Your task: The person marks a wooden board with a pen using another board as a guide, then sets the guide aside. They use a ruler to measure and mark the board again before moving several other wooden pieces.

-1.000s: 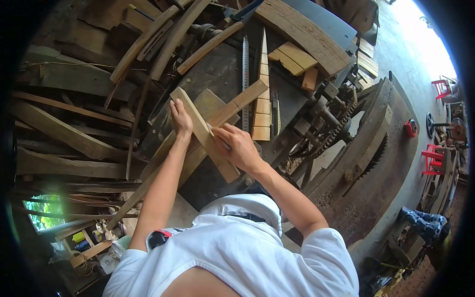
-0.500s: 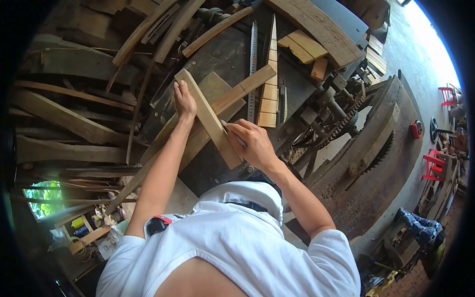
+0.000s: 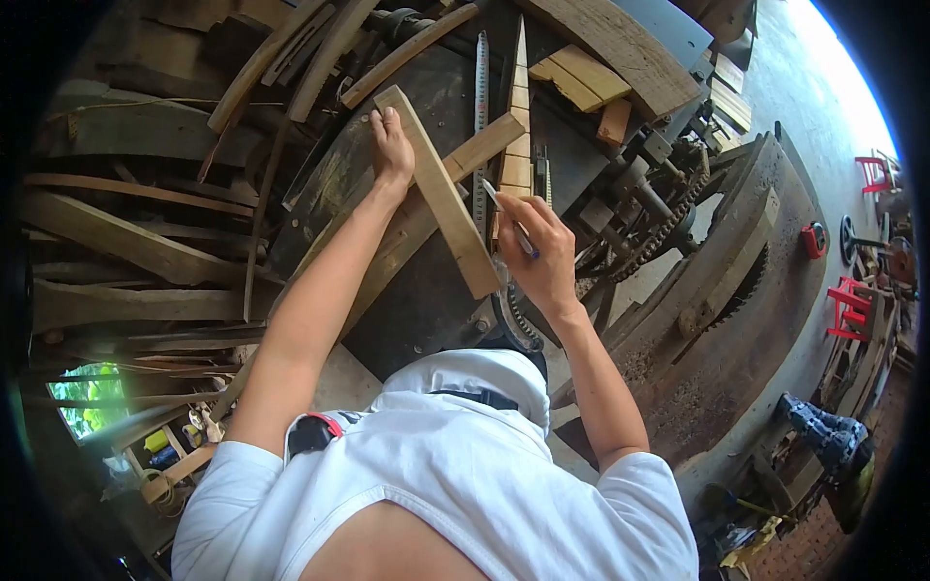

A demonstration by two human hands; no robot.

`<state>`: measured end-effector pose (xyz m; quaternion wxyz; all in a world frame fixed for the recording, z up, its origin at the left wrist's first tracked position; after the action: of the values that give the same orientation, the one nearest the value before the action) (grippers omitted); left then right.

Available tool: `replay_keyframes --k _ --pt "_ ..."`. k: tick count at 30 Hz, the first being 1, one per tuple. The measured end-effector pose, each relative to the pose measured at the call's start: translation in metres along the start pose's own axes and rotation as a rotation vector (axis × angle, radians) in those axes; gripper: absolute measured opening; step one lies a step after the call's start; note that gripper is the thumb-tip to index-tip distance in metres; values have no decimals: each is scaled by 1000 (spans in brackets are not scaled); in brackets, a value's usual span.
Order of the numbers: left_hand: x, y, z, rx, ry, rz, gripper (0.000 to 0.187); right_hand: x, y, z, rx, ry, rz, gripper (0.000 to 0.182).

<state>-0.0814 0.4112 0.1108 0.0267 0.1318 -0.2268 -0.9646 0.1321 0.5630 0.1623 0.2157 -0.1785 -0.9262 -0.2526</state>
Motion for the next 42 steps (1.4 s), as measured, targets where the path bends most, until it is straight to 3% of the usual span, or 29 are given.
replay_keyframes --k 6,10,12,23,28,42 --pt "5 -13 10 47 36 -22 73 1 2 12 -6 -34 16 27" --pt "13 -16 0 26 -42 8 73 7 2 19 81 -55 7 36" --pt "11 -15 1 3 -41 17 72 12 -1 21 120 25 -33 35" --pt "5 -9 -5 29 89 94 77 29 -1 40 200 -24 -138 30" --pt "1 -4 -6 34 138 139 79 35 -4 45 256 -16 -198 38" --pt "-2 -7 -2 84 64 155 78 42 -7 43 197 41 -235 29"
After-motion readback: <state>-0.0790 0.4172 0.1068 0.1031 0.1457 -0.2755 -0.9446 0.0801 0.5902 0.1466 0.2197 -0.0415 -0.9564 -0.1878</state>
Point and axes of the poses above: each hand's wrist, its own x-axis towards the middle knuckle, its own y-axis out of the back of the hand, z = x × y, the point moved 4 cm from there along x, towards the middle knuckle, and after that the axes turned 13 degrees about y, right-handed, at the moved point
